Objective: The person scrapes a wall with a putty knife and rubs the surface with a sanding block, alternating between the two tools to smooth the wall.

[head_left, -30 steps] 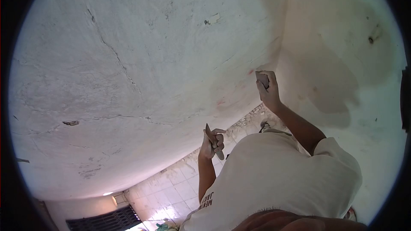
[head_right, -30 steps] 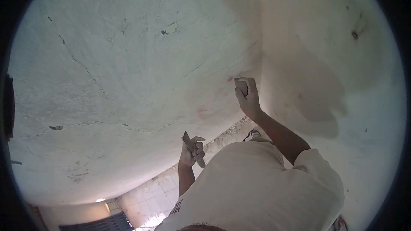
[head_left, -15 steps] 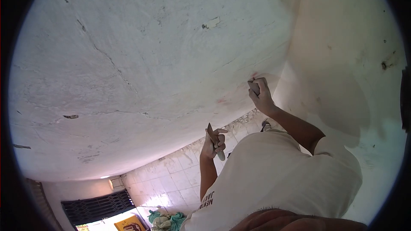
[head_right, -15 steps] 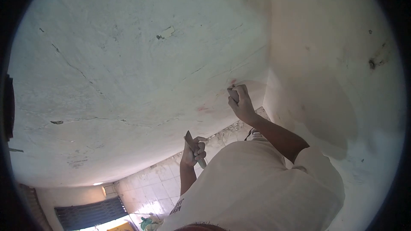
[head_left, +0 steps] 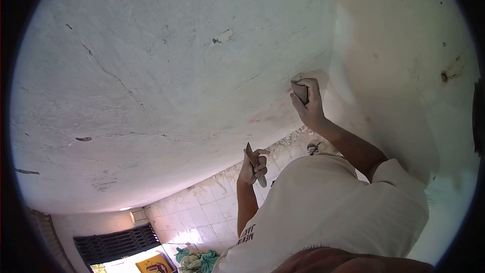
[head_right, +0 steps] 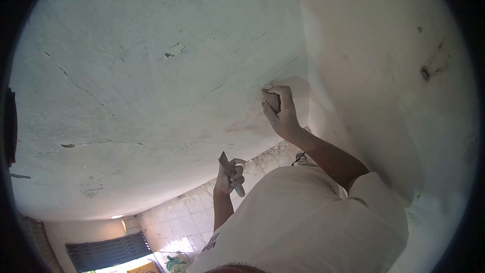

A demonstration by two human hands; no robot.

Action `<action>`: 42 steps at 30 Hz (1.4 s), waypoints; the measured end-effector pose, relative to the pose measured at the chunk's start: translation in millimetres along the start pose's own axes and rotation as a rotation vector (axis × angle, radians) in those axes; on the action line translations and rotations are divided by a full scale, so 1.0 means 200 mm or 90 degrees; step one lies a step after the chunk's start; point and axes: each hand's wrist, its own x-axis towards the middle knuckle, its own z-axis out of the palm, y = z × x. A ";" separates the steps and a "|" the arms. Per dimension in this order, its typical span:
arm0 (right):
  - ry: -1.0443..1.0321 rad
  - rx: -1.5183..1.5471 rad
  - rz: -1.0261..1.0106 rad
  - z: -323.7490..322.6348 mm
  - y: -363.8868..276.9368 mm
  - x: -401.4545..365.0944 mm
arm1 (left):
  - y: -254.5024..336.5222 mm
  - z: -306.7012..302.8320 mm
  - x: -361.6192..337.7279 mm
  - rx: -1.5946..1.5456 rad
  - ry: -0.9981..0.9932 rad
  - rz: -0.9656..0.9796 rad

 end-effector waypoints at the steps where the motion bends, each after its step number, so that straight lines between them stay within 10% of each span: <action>1: 0.005 -0.025 -0.027 -0.01 -0.04 0.03 | -0.01 0.01 0.01 -0.006 -0.003 0.003; 30: -0.167 0.101 0.090 -0.17 -0.18 -0.09 | -0.29 -0.18 -0.13 -0.401 0.061 0.146; 42: -0.361 0.050 0.172 -0.06 -0.19 -0.47 | -0.19 -0.22 -0.12 -0.152 -0.173 0.000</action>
